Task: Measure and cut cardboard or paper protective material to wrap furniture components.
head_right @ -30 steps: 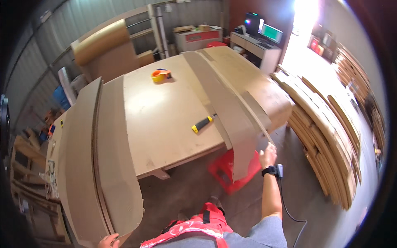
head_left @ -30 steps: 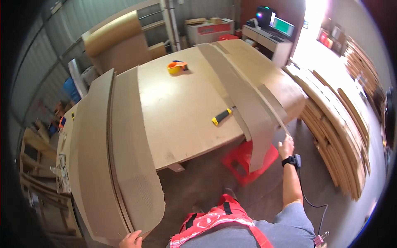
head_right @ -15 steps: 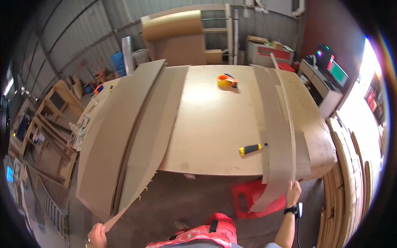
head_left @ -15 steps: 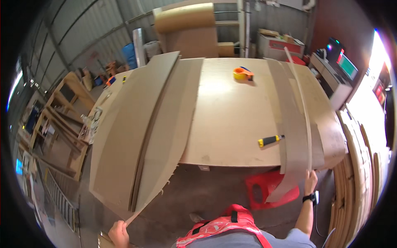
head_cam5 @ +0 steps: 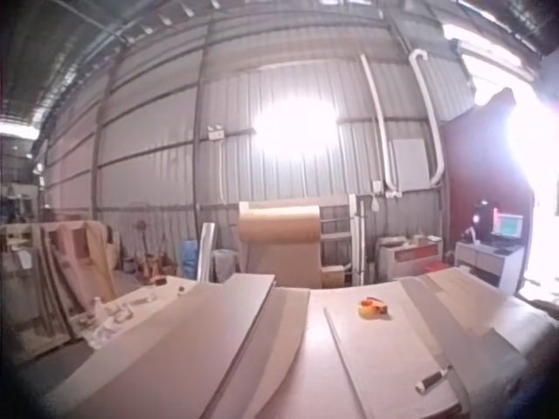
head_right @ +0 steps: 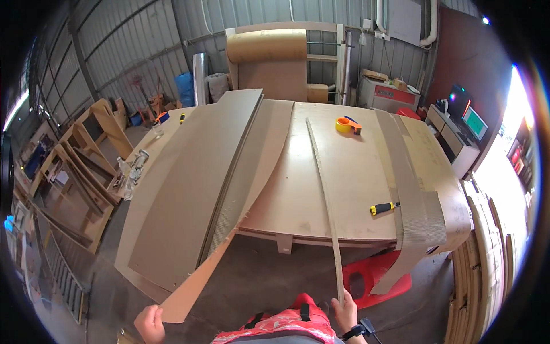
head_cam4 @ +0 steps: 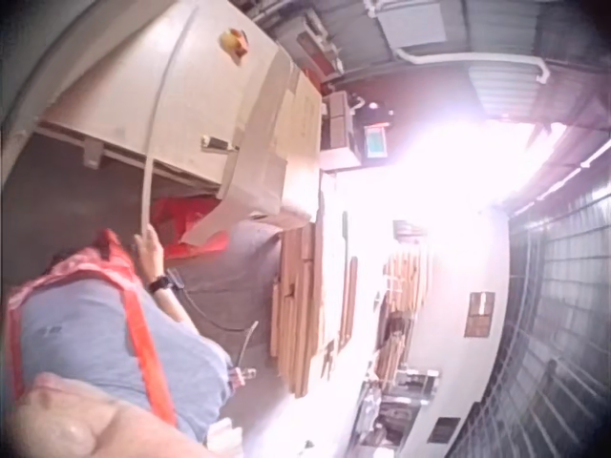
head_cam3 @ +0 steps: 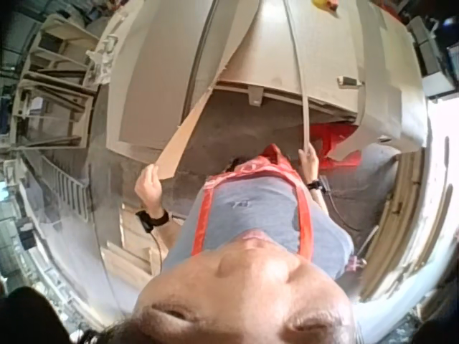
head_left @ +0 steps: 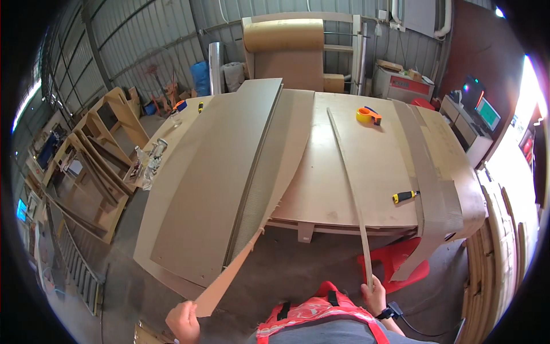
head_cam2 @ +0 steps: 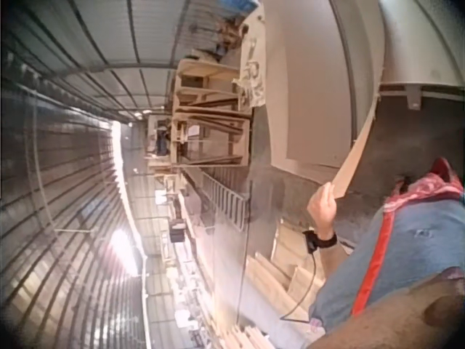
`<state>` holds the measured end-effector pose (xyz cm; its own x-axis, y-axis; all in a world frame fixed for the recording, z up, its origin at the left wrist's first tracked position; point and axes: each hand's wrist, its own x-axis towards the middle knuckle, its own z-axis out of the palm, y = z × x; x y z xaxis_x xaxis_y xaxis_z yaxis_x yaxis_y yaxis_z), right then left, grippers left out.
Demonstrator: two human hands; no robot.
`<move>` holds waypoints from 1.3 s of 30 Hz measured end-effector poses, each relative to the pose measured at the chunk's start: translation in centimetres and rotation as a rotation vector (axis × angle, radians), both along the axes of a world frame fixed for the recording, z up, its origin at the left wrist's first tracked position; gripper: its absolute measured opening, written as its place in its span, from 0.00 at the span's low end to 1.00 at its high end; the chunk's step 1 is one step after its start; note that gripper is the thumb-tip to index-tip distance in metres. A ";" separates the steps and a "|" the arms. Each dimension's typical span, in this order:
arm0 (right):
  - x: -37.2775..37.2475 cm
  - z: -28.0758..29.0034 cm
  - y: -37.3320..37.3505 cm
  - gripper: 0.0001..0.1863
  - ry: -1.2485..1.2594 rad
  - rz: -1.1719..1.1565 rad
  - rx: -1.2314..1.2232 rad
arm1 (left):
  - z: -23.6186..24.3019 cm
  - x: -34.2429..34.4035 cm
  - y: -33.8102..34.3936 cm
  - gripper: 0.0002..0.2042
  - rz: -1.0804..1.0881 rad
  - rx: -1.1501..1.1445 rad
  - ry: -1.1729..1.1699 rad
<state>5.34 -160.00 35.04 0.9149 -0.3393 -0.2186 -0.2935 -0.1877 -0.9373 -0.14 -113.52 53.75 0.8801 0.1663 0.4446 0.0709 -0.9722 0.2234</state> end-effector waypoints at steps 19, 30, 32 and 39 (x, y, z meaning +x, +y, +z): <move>43.9 -6.0 12.3 0.08 -0.009 0.224 0.475 | 1.3 0.4 -2.0 0.04 -0.166 -0.277 0.292; 59.4 -12.0 11.1 0.18 -0.412 0.217 0.005 | 2.2 7.8 -6.9 0.08 0.057 -0.087 0.668; 59.4 -11.8 11.2 0.18 -0.390 0.277 -0.009 | 2.2 10.1 -8.1 0.09 -0.009 -0.204 0.623; 57.6 -8.9 12.2 0.18 -0.338 0.382 0.029 | -0.6 16.0 -6.9 0.03 -0.034 0.052 0.787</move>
<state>62.96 -147.77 26.12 0.9936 0.0351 0.1071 0.1119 -0.1952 -0.9744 15.90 -120.40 53.14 0.9435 0.1297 -0.3049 0.1592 -0.9845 0.0740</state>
